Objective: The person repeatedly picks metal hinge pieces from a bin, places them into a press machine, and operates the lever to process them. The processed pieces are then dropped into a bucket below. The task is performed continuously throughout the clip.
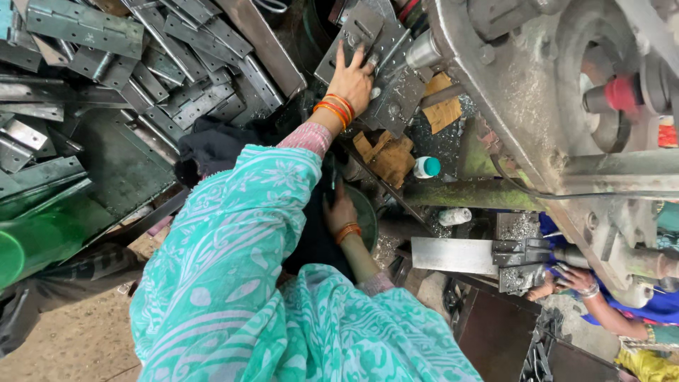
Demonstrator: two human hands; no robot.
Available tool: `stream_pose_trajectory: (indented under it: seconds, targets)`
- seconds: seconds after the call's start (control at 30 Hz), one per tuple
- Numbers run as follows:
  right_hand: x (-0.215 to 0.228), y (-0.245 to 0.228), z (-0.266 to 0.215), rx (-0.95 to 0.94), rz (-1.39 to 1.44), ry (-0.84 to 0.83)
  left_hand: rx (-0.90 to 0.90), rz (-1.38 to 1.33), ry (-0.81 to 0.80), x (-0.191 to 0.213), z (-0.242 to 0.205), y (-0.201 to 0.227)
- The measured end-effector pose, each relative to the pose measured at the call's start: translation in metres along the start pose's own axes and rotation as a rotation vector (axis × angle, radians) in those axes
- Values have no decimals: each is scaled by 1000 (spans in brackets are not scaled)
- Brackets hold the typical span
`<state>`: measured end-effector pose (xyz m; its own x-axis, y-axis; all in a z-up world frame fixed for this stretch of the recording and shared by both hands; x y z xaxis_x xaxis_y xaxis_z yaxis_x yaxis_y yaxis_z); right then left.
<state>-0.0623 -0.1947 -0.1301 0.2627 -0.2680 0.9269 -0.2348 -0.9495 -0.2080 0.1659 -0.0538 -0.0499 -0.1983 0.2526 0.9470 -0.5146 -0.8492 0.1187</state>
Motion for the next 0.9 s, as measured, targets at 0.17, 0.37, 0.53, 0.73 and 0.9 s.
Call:
stream_pose_trajectory:
  seconds: [0.17,0.37,0.53,0.73,0.9]
  targets:
    - [-41,25,7,28,107,-3,-4,-78,160,24,-21,-1]
    - [-44,43,41,197,187,40,67,-99,272,94,-60,-7]
    - [-6,28,55,633,635,-126,172,-180,433,139,-156,-45]
    - [9,28,40,-21,700,-378,494,-55,553,116,-336,-114]
    - [39,4,4,123,477,-159,915,-156,518,33,-452,-128]
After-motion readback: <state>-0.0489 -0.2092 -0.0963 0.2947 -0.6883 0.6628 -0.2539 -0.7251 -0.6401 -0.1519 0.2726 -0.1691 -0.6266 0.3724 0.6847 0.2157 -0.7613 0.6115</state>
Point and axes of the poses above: each hand's wrist, its own z-axis towards the middle knuckle, its own x-axis out of the back of the hand, y = z × x, the point moved 5 cm from there along z, towards the middle knuckle, and after that the axes turned 15 degrees about -x, right-handed, at the moved point
